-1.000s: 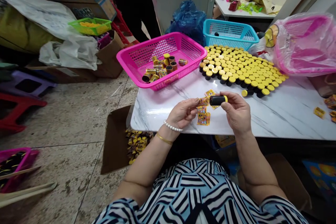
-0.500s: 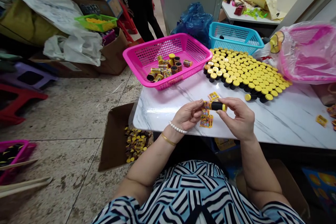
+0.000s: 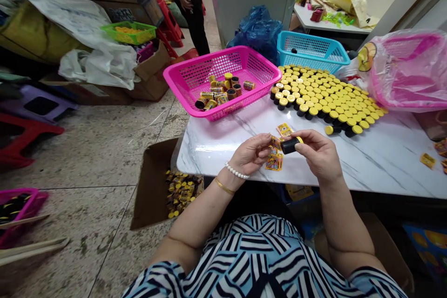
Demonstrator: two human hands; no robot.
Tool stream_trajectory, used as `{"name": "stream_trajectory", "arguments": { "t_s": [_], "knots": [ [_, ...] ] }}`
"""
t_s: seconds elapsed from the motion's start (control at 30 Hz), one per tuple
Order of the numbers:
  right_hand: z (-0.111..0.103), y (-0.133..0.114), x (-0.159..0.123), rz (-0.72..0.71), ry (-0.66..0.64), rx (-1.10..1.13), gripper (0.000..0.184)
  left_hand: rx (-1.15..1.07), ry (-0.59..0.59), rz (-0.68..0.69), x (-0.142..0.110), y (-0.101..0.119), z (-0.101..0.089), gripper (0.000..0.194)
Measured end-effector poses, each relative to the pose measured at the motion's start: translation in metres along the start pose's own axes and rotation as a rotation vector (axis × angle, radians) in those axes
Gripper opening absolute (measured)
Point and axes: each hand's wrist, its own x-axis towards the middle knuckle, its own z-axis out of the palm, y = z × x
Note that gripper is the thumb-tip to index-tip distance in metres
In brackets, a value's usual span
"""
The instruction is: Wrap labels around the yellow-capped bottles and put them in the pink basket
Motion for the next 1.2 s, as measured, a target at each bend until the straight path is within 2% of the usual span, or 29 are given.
{"name": "stream_trajectory", "arguments": {
  "t_s": [0.17,0.33,0.5,0.73,0.9,1.0,1.13,1.2],
  "knots": [
    [0.008,0.001,0.004,0.0,0.121,-0.084,0.027,0.057,-0.013,0.016,0.003,0.0,-0.002,0.031],
    [0.025,0.003,-0.004,-0.124,0.253,-0.275,0.031,0.092,0.045,0.023,0.002,0.0,0.0,0.028],
    [0.04,0.013,-0.008,-0.192,0.296,-0.217,0.03,0.113,0.045,0.092,0.001,-0.003,-0.002,0.037],
    [0.031,0.023,-0.005,-0.238,0.327,-0.294,0.029,0.208,0.052,0.115,-0.001,-0.002,-0.001,0.042],
    [0.024,0.007,0.01,-0.226,0.295,-0.25,0.028,0.242,0.001,0.079,0.004,0.017,0.018,0.027],
    [0.021,-0.002,0.028,-0.31,0.322,-0.317,0.031,0.204,0.0,0.048,0.012,0.036,0.037,0.011],
    [0.015,-0.006,0.057,-0.493,0.365,-0.486,0.032,0.121,0.094,0.033,0.025,0.06,0.057,0.019],
    [0.012,-0.007,0.07,-0.522,0.333,-0.491,0.031,0.093,0.127,0.042,0.033,0.067,0.061,0.019]
  ]
}}
